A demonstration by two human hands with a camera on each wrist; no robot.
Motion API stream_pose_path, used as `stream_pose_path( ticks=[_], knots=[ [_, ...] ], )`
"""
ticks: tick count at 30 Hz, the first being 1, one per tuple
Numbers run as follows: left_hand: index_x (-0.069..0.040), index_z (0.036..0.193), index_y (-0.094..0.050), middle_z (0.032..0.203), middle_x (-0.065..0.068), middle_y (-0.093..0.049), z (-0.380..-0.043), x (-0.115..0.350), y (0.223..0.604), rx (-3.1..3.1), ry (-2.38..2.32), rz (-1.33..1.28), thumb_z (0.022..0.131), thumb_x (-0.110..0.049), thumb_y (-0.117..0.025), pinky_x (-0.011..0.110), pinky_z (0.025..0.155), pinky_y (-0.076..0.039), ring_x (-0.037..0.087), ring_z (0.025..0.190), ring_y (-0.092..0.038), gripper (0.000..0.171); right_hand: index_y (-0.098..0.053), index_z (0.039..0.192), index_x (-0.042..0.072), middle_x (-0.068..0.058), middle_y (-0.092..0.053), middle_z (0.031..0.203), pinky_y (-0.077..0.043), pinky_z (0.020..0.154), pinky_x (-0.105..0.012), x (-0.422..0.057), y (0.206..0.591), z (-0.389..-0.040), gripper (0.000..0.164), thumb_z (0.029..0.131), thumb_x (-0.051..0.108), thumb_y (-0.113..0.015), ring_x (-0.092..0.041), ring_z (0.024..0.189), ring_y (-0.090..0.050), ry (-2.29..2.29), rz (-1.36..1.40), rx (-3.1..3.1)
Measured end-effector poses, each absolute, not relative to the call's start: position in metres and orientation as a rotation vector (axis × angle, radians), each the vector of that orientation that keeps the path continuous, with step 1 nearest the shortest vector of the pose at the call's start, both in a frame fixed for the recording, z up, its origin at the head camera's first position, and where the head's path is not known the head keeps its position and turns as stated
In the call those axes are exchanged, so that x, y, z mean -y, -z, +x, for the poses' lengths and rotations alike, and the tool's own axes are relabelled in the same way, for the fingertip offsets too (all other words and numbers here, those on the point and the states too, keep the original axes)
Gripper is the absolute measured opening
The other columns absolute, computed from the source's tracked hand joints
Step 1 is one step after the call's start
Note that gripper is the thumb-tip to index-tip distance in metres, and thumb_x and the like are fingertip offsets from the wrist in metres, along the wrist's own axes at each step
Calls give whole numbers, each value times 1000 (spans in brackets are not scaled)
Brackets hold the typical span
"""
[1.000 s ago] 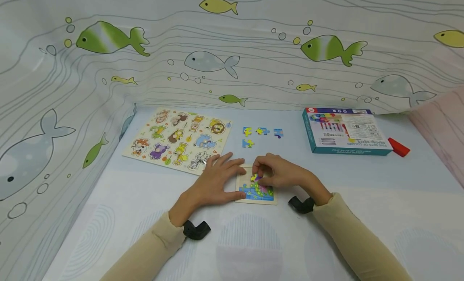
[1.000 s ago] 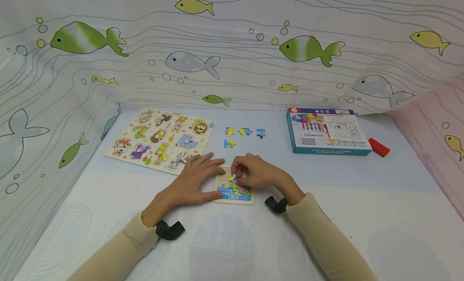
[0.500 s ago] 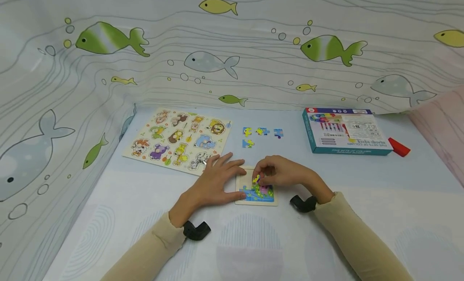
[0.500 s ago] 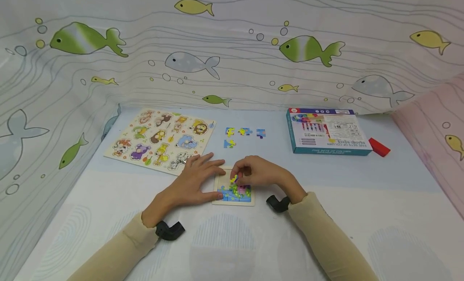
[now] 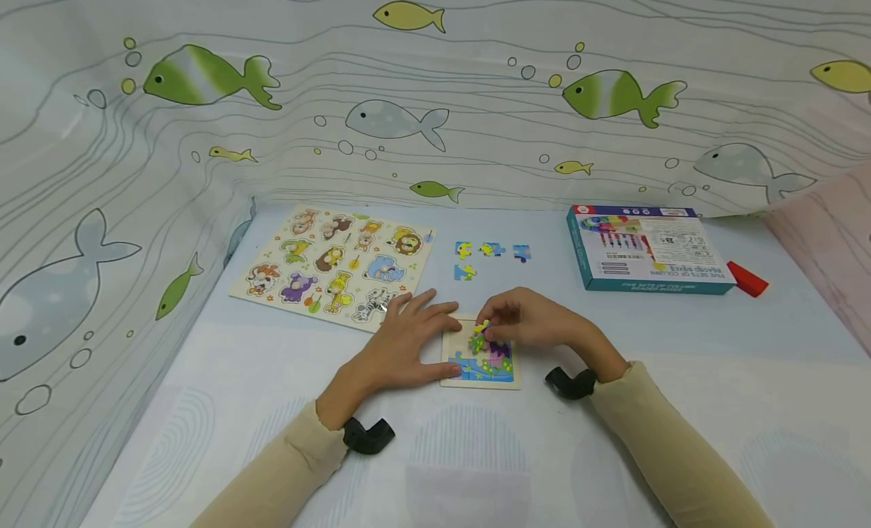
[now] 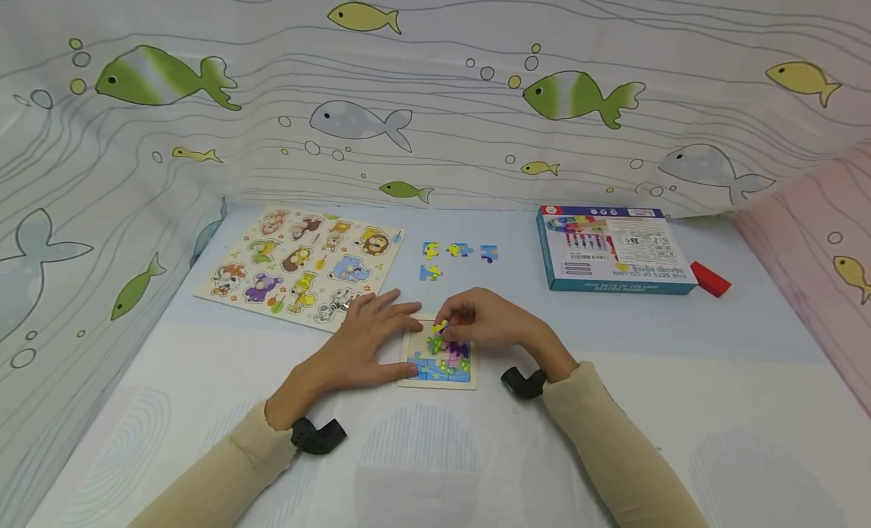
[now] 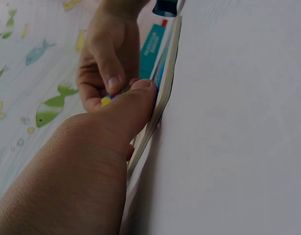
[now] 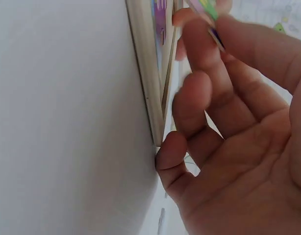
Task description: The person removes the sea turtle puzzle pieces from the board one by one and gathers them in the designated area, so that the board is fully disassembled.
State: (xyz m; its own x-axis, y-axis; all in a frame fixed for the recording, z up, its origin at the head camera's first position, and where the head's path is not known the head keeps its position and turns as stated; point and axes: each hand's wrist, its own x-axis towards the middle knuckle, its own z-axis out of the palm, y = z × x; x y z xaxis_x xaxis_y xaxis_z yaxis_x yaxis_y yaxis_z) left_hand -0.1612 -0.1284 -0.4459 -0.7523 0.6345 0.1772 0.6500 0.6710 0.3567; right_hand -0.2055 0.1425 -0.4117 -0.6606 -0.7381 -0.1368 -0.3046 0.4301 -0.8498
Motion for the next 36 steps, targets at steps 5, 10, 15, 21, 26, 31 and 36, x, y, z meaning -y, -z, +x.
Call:
stream_pose_path(
  ticks=[5, 10, 15, 21, 26, 31, 36],
  knots=[
    [-30, 128, -62, 156, -5, -49, -162, 128, 447, 2844, 627, -1087, 86, -66, -67, 59, 121, -15, 34, 154, -30, 55, -72, 110, 10, -4, -71, 90, -48, 73, -23, -145, 415, -209, 14, 98, 9, -65, -19, 83, -59, 1236, -829, -2255],
    [-30, 129, -62, 156, -4, -50, -161, 128, 447, 2840, 622, -1090, 86, -65, -66, 60, 120, -16, 35, 154, -30, 55, -73, 110, 12, -3, -67, 89, -45, 69, -24, -149, 418, -213, 14, 99, 12, -65, -20, 82, -56, 1263, -776, -2371],
    [-29, 128, -63, 155, -3, -51, -161, 128, 446, 2824, 620, -1096, 86, -64, -67, 61, 120, -18, 36, 153, -32, 55, -74, 110, 13, -4, -64, 89, -44, 67, -24, -156, 420, -217, 14, 99, 14, -66, -21, 82, -54, 1250, -703, -2491],
    [-29, 129, -62, 156, -4, -50, -160, 128, 446, 2828, 607, -1095, 86, -64, -67, 61, 120, -17, 35, 153, -31, 55, -73, 118, 12, -4, -63, 92, -44, 70, -24, -160, 423, -220, 22, 97, 17, -68, -20, 84, -53, 1206, -569, -2609],
    [-30, 129, -62, 156, -4, -49, -160, 129, 446, 2838, 610, -1089, 86, -64, -67, 60, 120, -16, 34, 154, -31, 55, -68, 130, 9, -7, -62, 94, -42, 68, -25, -160, 424, -221, 36, 95, 16, -71, -21, 81, -51, 1205, -512, -2644],
    [-29, 128, -62, 156, -3, -49, -160, 129, 446, 2830, 616, -1095, 87, -64, -67, 61, 120, -17, 35, 153, -31, 54, -61, 137, 9, -8, -64, 98, -42, 69, -26, -161, 425, -222, 52, 88, 14, -78, -20, 80, -50, 1167, -527, -2671],
    [-29, 128, -62, 156, -3, -49, -160, 129, 445, 2828, 621, -1098, 86, -64, -67, 61, 120, -17, 36, 153, -31, 55, -62, 135, 8, -8, -65, 102, -43, 70, -26, -162, 426, -222, 53, 86, 14, -81, -20, 82, -50, 1126, -549, -2676]
  ],
)
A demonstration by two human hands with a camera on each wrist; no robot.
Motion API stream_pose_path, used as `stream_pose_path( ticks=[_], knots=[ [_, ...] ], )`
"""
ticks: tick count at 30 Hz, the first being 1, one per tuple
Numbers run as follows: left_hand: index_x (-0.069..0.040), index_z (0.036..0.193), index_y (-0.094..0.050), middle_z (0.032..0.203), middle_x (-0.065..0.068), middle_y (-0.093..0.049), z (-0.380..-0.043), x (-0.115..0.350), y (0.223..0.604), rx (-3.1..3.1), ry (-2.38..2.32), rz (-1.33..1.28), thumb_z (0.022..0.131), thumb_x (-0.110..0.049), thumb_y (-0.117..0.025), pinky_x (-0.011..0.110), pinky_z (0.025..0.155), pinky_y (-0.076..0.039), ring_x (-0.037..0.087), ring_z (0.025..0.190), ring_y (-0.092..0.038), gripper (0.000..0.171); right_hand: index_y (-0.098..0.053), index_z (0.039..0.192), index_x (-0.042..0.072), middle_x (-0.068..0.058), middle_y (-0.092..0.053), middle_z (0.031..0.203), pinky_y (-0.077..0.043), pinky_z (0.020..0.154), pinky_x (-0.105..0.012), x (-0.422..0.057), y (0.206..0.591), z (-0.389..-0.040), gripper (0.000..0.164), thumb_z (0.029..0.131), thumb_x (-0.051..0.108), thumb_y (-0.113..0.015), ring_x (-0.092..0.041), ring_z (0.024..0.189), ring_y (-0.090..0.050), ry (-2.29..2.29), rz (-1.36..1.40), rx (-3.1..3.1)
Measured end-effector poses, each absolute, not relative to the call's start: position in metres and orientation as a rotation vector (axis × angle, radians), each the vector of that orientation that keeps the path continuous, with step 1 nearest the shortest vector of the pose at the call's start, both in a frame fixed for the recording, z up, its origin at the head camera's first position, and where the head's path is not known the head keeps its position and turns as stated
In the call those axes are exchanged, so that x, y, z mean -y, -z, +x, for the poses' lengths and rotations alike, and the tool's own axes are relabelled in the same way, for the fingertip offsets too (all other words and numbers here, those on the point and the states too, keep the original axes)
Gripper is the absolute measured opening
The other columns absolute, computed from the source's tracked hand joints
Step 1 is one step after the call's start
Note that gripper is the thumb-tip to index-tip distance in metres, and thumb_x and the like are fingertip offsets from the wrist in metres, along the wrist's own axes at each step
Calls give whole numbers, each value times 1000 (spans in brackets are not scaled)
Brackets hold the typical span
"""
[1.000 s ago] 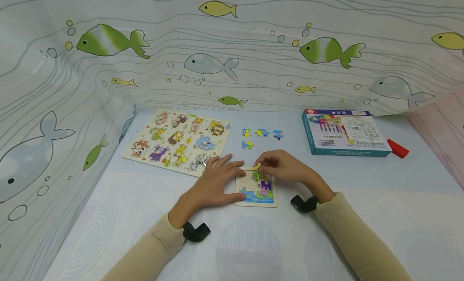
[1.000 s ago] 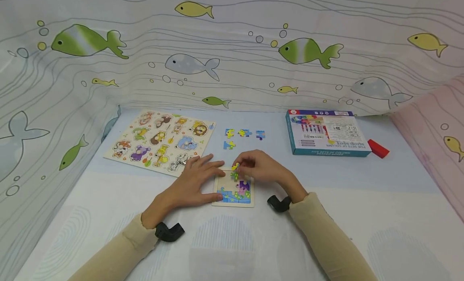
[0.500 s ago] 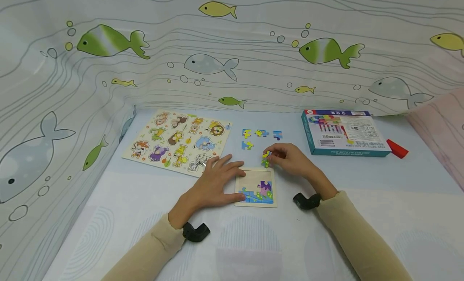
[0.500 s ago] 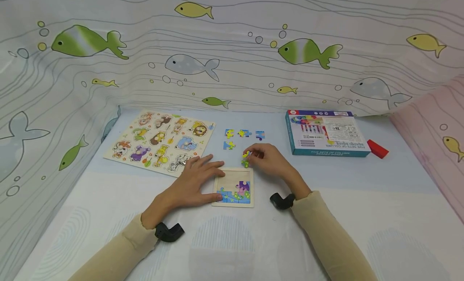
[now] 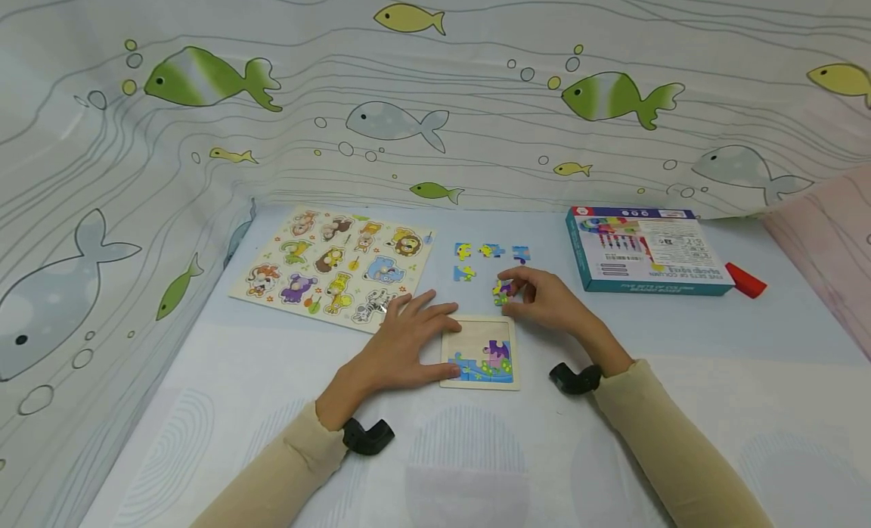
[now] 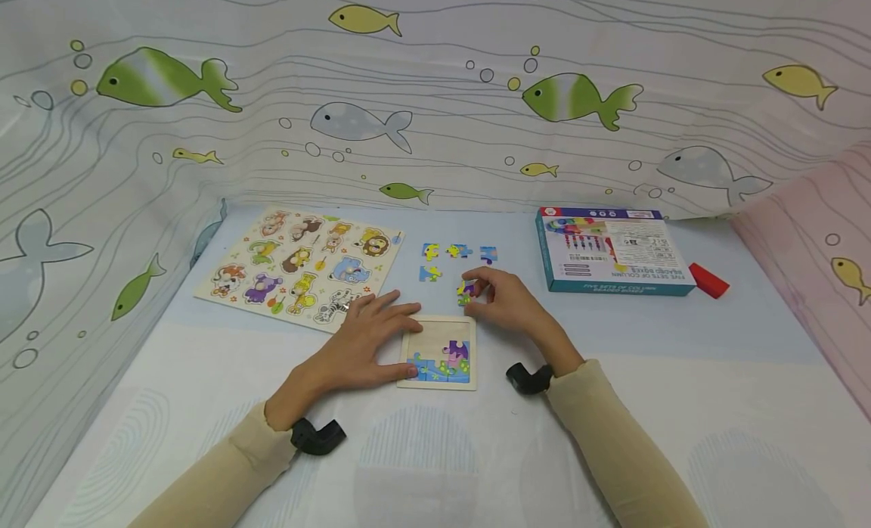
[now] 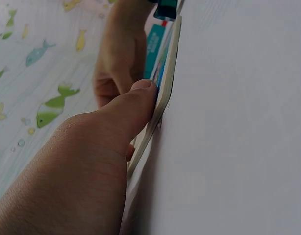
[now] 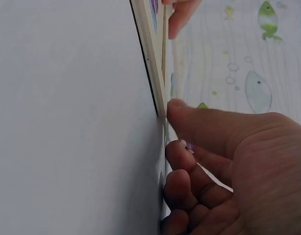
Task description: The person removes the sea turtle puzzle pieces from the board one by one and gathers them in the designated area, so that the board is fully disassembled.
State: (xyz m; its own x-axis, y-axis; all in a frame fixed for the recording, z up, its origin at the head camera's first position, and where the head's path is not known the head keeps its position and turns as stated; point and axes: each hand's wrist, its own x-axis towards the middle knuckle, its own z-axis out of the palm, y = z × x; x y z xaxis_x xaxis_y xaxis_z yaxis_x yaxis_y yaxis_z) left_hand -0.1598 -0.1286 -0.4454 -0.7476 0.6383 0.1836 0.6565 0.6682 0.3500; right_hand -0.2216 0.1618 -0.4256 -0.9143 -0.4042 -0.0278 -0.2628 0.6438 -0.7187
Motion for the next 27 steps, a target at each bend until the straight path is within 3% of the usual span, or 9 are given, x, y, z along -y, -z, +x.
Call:
stream_pose_path(
  ticks=[6, 27],
  knots=[
    [-29, 129, -61, 157, -4, -48, -161, 128, 446, 2843, 619, -1095, 87, -65, -67, 60, 121, -15, 35, 154, -30, 56, -66, 129, 6, -8, -66, 101, -43, 71, -27, -163, 426, -221, 44, 87, 14, -79, -20, 84, -51, 1096, -556, -2687],
    [-29, 129, -62, 157, -3, -49, -161, 129, 445, 2828, 625, -1096, 86, -63, -68, 62, 120, -17, 36, 154, -31, 55, -70, 127, 13, -7, -61, 101, -44, 75, -30, -165, 424, -222, 39, 89, 18, -79, -21, 88, -51, 984, -589, -2710]
  ],
)
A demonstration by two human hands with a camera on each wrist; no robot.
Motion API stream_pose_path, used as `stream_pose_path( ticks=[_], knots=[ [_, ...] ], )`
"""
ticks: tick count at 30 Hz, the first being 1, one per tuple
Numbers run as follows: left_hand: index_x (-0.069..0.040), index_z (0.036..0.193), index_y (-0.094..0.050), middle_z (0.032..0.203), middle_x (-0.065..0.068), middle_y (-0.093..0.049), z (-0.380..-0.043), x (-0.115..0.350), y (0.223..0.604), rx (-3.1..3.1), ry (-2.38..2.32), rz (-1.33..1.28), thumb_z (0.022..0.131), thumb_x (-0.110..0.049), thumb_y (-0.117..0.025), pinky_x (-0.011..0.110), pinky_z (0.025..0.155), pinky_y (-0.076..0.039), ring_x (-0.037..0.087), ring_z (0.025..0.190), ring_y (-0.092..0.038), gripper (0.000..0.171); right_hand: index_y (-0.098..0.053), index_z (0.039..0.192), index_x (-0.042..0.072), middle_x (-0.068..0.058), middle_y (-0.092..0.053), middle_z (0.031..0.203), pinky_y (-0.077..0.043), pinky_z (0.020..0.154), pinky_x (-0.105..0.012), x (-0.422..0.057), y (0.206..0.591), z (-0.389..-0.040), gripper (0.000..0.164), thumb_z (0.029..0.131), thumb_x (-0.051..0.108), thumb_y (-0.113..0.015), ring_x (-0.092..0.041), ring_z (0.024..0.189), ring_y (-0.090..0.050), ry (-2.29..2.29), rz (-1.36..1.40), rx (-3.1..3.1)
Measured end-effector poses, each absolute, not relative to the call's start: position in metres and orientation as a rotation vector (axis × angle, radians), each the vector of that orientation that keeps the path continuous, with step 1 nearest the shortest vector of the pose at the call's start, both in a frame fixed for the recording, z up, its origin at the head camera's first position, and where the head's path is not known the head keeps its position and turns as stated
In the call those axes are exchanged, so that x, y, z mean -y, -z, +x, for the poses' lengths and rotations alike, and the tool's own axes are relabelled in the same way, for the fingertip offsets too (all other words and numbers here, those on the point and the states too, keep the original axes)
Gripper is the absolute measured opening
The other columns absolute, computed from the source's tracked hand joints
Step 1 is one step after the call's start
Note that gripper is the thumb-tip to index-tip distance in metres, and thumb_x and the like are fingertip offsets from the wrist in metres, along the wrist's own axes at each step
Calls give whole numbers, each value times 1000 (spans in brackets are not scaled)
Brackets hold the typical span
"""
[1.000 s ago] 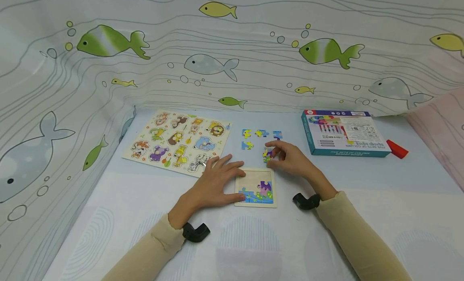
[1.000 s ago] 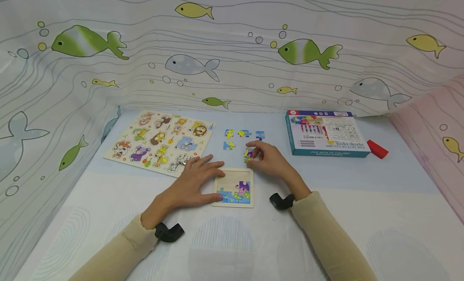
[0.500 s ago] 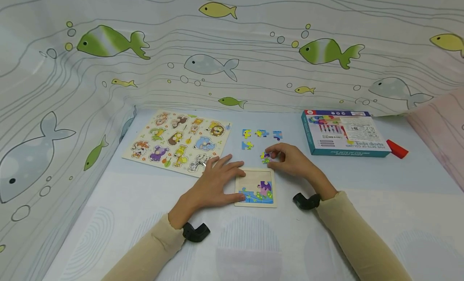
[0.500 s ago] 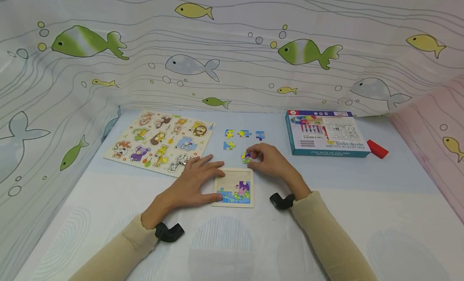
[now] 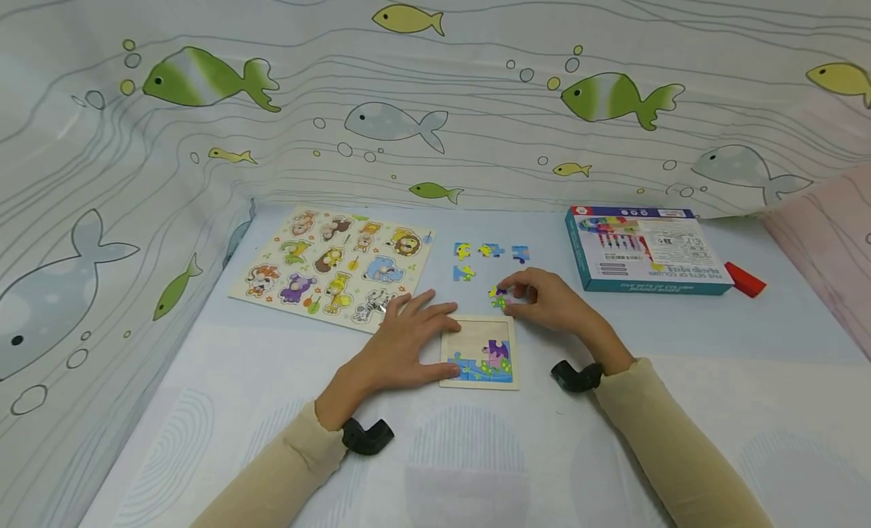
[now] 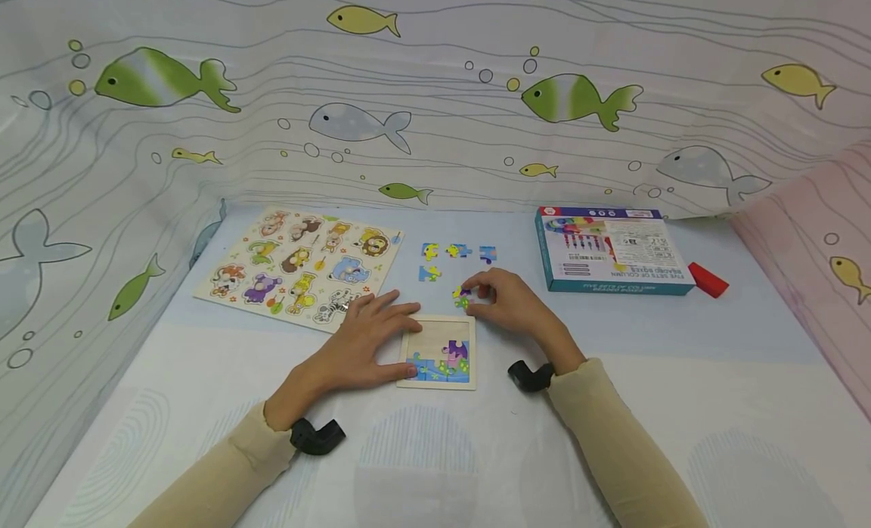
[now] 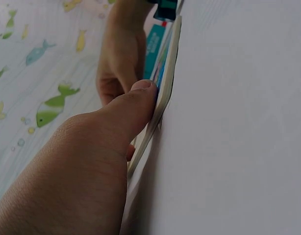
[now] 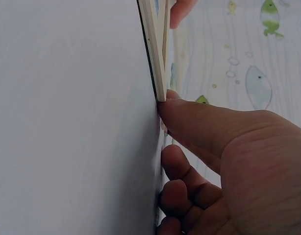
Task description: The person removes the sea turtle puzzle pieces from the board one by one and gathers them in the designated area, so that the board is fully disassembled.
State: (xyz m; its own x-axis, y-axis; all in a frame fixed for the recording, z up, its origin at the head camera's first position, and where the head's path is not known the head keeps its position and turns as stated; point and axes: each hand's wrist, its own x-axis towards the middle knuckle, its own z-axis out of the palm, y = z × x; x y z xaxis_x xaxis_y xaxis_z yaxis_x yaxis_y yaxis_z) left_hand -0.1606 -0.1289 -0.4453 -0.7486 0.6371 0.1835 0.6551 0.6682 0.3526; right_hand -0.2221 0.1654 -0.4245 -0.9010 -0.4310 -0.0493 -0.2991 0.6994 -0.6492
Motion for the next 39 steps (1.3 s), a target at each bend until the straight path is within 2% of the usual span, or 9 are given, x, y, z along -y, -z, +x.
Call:
stream_pose_path(
  ticks=[16, 26, 39],
  knots=[
    [-31, 132, -61, 158, -5, -47, -161, 130, 444, 2870, 589, -1076, 87, -66, -65, 60, 122, -15, 33, 155, -28, 57, -72, 121, 12, -6, -60, 95, -43, 75, -32, -159, 422, -228, 32, 90, 19, -77, -21, 87, -52, 1012, -488, -2718],
    [-30, 132, -61, 158, -5, -47, -158, 128, 443, 2879, 608, -1081, 87, -66, -65, 59, 122, -14, 33, 155, -28, 58, -72, 121, 16, -5, -60, 89, -39, 72, -32, -157, 427, -239, 32, 90, 24, -78, -20, 85, -51, 1008, -437, -2734],
    [-29, 131, -61, 158, -4, -47, -158, 129, 446, 2853, 614, -1091, 87, -65, -66, 60, 121, -15, 34, 155, -29, 57, -72, 121, 15, -7, -61, 88, -40, 73, -33, -151, 426, -252, 33, 91, 26, -77, -22, 83, -52, 1006, -375, -2786]
  ],
)
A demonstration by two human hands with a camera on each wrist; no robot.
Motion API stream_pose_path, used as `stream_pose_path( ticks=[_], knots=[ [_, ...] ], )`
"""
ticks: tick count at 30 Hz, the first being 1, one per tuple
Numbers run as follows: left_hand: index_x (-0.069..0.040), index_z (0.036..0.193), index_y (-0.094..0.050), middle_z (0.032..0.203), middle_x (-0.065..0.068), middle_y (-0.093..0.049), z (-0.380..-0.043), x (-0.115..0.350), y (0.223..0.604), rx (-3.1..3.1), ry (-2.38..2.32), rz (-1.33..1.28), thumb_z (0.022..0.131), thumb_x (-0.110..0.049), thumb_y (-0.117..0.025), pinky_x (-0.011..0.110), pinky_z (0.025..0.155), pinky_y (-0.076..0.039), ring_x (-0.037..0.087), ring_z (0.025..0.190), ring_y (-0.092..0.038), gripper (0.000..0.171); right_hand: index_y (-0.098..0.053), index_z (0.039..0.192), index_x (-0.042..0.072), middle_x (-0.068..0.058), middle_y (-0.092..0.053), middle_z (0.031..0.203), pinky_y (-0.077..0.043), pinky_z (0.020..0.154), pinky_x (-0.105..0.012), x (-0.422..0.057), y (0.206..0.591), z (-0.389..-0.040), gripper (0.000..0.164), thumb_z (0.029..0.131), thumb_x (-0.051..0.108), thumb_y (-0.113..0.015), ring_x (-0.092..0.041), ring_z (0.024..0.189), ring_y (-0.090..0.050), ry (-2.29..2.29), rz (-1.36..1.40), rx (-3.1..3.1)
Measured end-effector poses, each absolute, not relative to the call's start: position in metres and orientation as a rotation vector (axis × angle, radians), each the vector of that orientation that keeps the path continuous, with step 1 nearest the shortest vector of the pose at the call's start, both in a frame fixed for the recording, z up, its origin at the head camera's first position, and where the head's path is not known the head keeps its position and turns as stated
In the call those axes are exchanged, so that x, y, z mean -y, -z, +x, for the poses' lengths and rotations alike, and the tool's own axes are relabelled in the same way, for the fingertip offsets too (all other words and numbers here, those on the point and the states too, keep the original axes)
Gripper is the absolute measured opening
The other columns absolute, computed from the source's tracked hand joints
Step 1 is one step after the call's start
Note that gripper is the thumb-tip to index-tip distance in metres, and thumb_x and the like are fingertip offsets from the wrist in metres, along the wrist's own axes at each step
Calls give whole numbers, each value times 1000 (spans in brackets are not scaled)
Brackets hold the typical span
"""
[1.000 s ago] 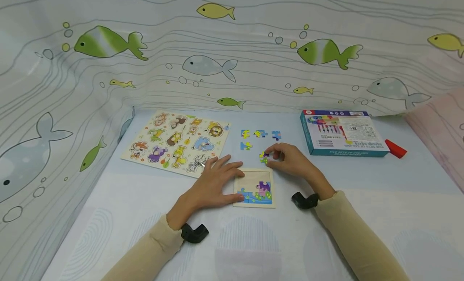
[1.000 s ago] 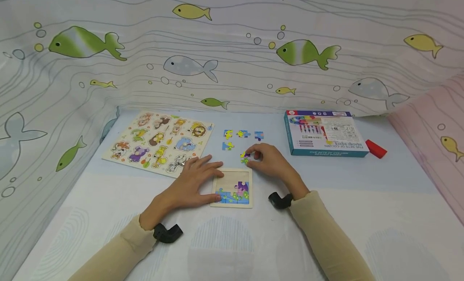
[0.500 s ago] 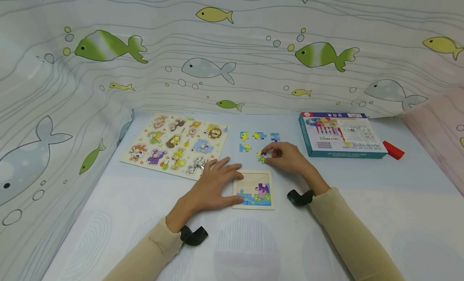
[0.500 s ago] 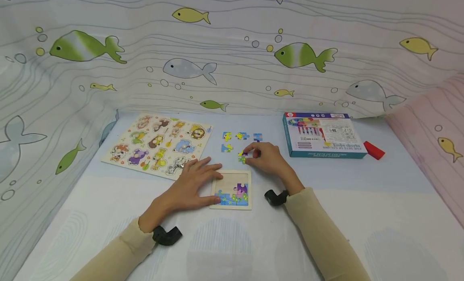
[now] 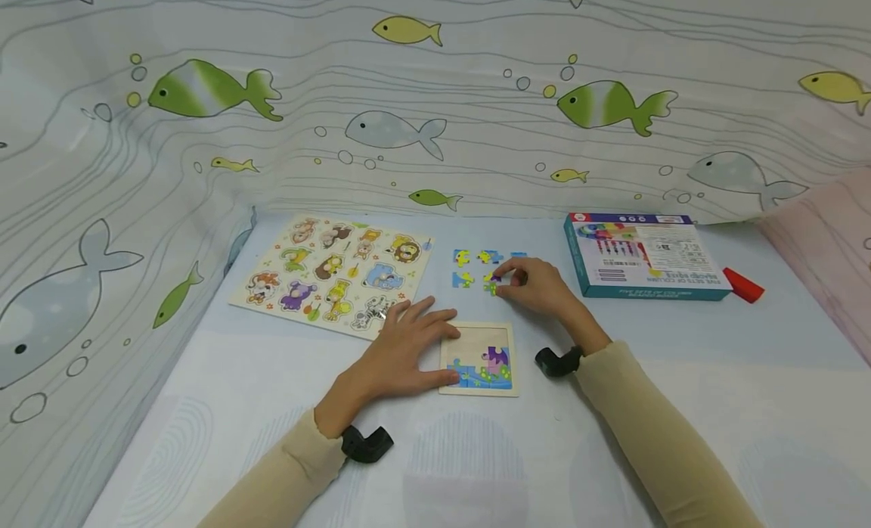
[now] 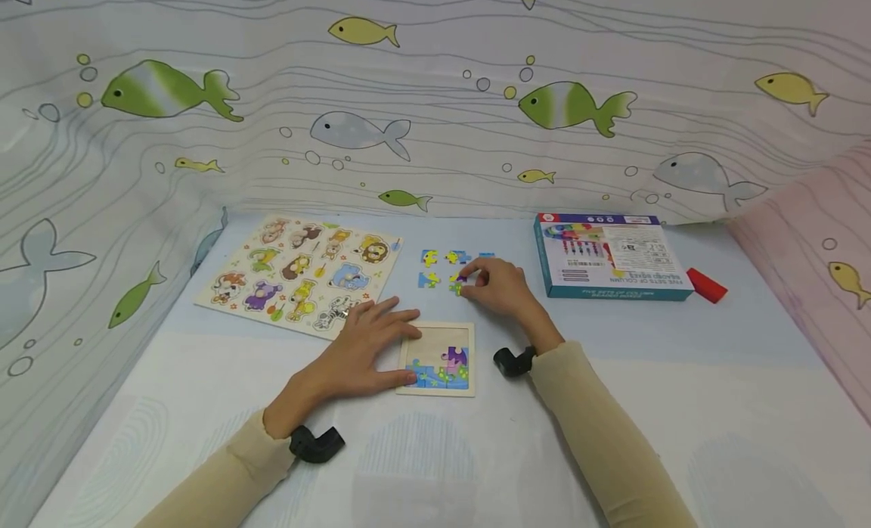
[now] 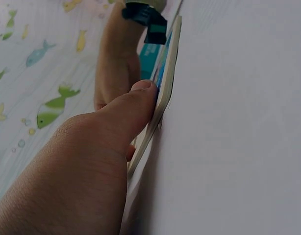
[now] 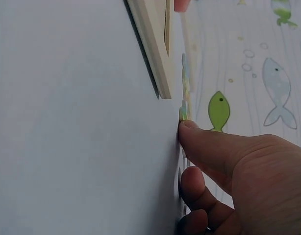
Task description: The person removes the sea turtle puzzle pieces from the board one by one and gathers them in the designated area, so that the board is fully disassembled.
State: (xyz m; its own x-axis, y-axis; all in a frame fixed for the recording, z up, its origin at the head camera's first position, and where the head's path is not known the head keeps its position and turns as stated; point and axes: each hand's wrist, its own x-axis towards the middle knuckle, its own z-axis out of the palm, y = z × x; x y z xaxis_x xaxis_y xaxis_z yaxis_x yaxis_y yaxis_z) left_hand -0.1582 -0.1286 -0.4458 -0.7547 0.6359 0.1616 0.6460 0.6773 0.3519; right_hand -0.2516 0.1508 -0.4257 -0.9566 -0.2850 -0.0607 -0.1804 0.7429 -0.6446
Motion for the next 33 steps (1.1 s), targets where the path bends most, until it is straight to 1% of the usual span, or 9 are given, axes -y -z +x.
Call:
stream_pose_path(
  ticks=[2, 9, 14, 18, 23, 28, 33],
  knots=[
    [-29, 130, -61, 158, -4, -48, -158, 128, 446, 2839, 612, -1096, 87, -64, -67, 60, 121, -16, 35, 154, -29, 56, -72, 121, 15, -7, -61, 88, -39, 73, -33, -151, 426, -253, 33, 91, 27, -77, -22, 82, -52, 1010, -373, -2791],
    [-31, 131, -60, 159, -6, -46, -160, 128, 446, 2867, 601, -1082, 87, -66, -66, 59, 122, -14, 32, 156, -27, 57, -72, 121, 14, -5, -60, 85, -37, 71, -33, -151, 426, -257, 34, 91, 27, -76, -22, 79, -51, 1000, -373, -2799],
    [-31, 131, -60, 159, -6, -46, -160, 128, 447, 2868, 603, -1080, 87, -65, -66, 59, 122, -14, 32, 156, -27, 56, -72, 122, 14, -5, -58, 84, -36, 70, -33, -149, 425, -257, 34, 91, 27, -76, -21, 78, -50, 1006, -368, -2789],
    [-31, 131, -60, 159, -6, -46, -160, 129, 447, 2874, 607, -1077, 87, -66, -66, 58, 122, -13, 32, 156, -27, 56, -72, 123, 13, -5, -57, 83, -36, 70, -33, -148, 425, -257, 35, 91, 27, -77, -21, 79, -50, 1005, -355, -2783],
    [-31, 131, -60, 158, -6, -46, -160, 129, 447, 2869, 610, -1078, 87, -66, -66, 59, 122, -14, 32, 156, -27, 56, -72, 124, 16, -6, -58, 86, -37, 72, -33, -148, 426, -256, 35, 91, 28, -76, -22, 82, -51, 1033, -322, -2774],
    [-31, 131, -61, 158, -6, -47, -159, 128, 447, 2866, 617, -1077, 87, -65, -66, 59, 122, -14, 32, 155, -28, 56, -73, 120, 15, -8, -59, 91, -41, 73, -32, -152, 427, -252, 29, 94, 28, -73, -23, 85, -51, 1151, -282, -2733],
    [-31, 131, -61, 158, -6, -47, -159, 128, 446, 2866, 615, -1073, 86, -66, -66, 59, 122, -14, 33, 155, -28, 57, -73, 114, 14, -8, -59, 91, -42, 71, -30, -159, 428, -244, 22, 95, 26, -71, -23, 84, -51, 1215, -349, -2667]
  ],
)
